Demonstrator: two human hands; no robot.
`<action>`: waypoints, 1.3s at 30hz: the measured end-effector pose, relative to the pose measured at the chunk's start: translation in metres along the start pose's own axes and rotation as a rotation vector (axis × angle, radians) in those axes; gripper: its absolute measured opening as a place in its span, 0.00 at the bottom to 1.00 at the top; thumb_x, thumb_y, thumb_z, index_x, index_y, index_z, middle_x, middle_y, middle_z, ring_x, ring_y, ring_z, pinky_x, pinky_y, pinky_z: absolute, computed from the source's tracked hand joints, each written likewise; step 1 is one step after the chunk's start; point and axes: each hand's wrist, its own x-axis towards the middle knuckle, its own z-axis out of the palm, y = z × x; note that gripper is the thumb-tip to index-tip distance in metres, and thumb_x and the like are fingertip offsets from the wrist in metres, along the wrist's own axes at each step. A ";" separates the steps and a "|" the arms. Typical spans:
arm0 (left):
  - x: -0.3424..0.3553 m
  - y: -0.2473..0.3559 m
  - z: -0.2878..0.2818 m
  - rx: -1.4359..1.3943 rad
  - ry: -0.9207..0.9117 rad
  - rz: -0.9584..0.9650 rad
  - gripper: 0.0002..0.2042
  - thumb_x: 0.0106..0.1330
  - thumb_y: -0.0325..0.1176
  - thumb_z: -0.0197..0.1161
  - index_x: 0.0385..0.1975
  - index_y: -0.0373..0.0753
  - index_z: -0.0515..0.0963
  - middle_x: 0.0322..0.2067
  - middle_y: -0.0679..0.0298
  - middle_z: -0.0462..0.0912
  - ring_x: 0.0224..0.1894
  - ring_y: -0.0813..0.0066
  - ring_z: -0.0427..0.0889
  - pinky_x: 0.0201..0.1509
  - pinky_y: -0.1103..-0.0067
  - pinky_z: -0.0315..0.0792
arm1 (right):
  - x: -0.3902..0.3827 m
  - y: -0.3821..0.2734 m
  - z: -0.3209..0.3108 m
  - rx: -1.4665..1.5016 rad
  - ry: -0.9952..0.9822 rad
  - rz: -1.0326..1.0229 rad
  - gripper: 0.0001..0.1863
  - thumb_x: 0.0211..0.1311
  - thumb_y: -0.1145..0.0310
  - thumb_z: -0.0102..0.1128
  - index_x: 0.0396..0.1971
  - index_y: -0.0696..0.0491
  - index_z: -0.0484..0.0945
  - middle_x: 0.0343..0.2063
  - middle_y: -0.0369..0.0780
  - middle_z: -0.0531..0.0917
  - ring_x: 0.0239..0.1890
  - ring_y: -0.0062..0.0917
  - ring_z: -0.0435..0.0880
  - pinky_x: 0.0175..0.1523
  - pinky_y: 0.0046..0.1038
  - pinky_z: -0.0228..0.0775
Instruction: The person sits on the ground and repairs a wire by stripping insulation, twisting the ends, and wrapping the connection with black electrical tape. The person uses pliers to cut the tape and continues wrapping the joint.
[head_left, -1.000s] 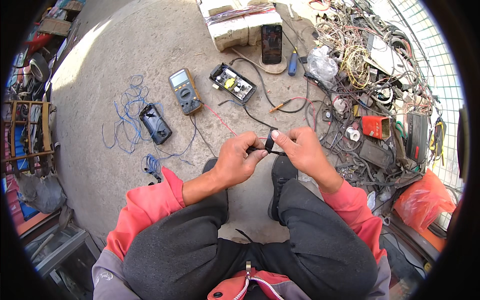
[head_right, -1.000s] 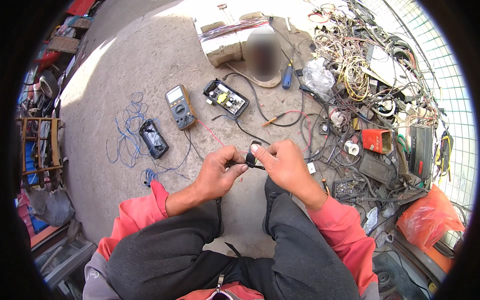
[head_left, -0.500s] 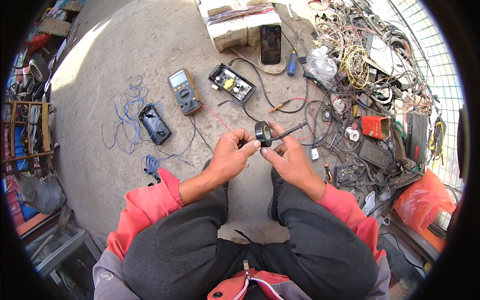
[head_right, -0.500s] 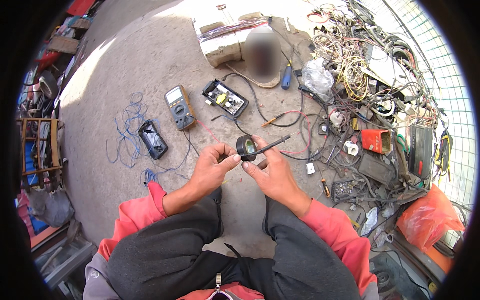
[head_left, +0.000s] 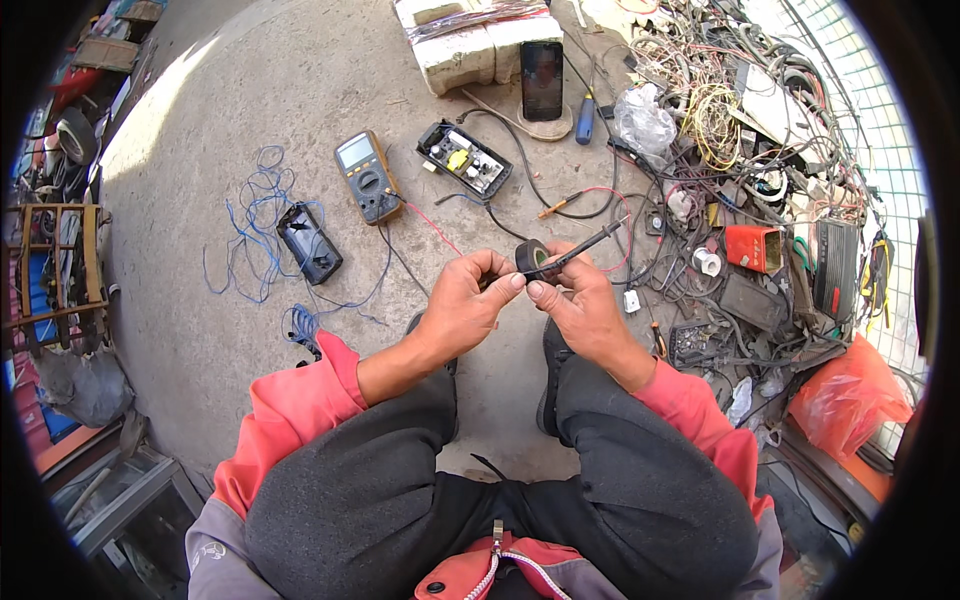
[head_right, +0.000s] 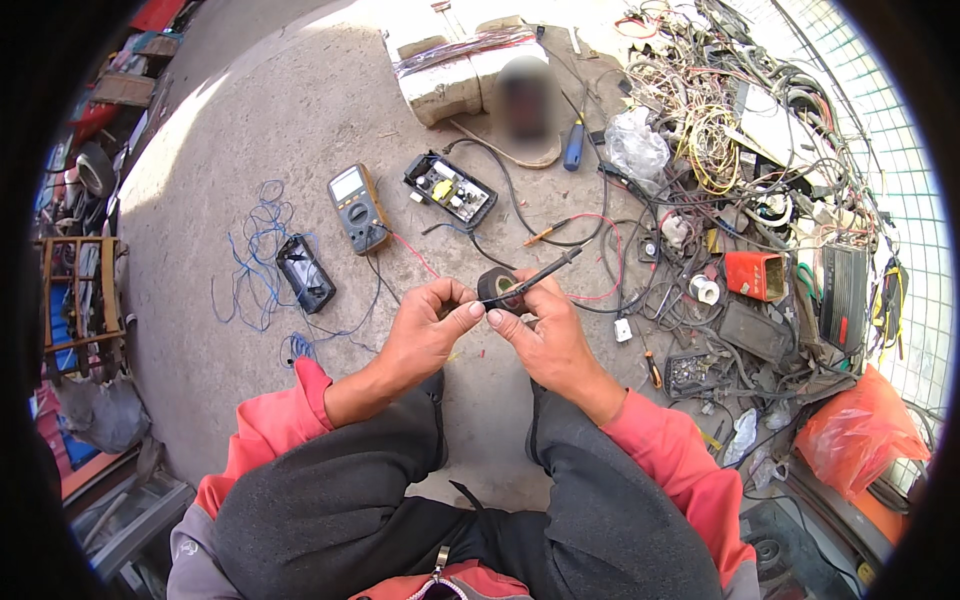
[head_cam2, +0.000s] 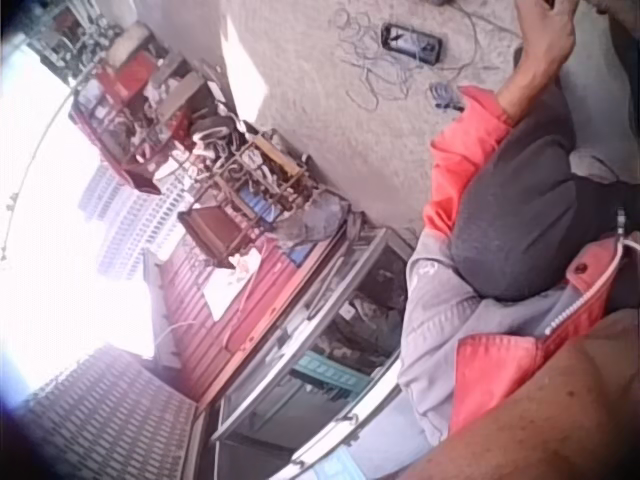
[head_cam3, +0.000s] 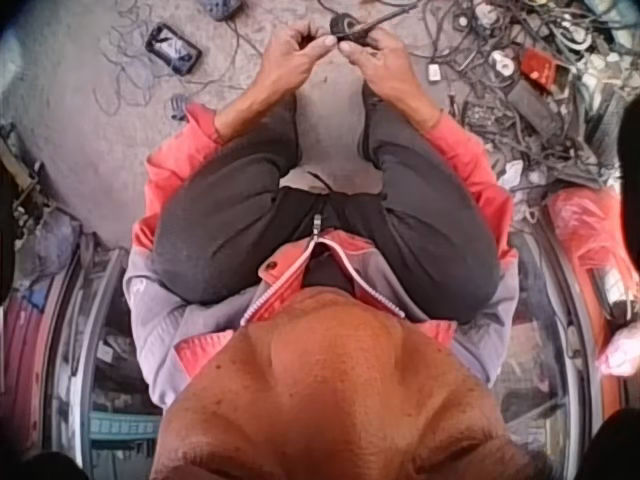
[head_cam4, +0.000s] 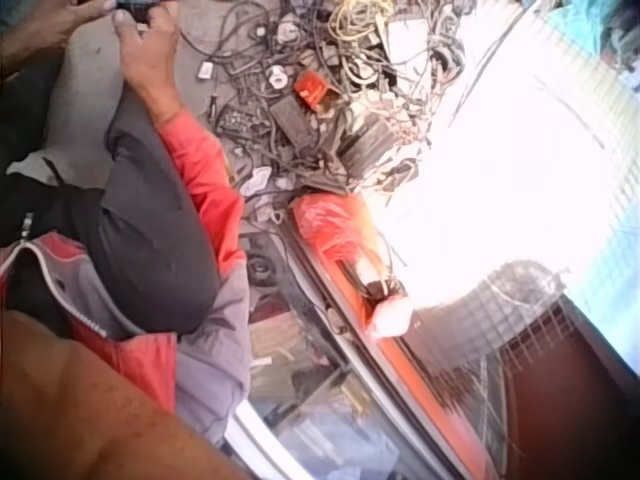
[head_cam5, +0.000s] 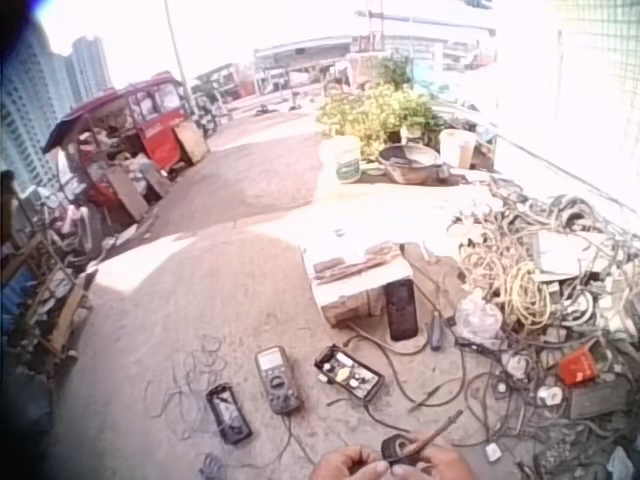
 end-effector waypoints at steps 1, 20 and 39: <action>-0.001 -0.001 0.000 0.042 0.011 0.018 0.06 0.70 0.29 0.67 0.35 0.33 0.79 0.30 0.72 0.79 0.34 0.88 0.73 0.36 0.85 0.69 | 0.001 -0.003 0.000 -0.048 -0.008 -0.020 0.16 0.65 0.68 0.69 0.46 0.62 0.79 0.46 0.41 0.79 0.45 0.27 0.82 0.45 0.28 0.76; -0.001 0.012 0.001 0.853 0.083 0.743 0.14 0.56 0.19 0.62 0.44 0.31 0.81 0.33 0.56 0.75 0.33 0.56 0.80 0.34 0.67 0.75 | 0.001 -0.011 -0.004 -0.380 0.021 -0.013 0.17 0.62 0.62 0.71 0.34 0.63 0.82 0.31 0.48 0.82 0.31 0.36 0.84 0.38 0.34 0.76; 0.005 0.008 -0.001 0.229 0.011 0.031 0.05 0.68 0.22 0.63 0.41 0.29 0.79 0.31 0.65 0.79 0.26 0.82 0.79 0.26 0.81 0.79 | 0.000 -0.010 -0.011 -0.275 0.001 0.155 0.18 0.63 0.60 0.68 0.29 0.63 0.81 0.19 0.42 0.80 0.22 0.22 0.77 0.28 0.30 0.68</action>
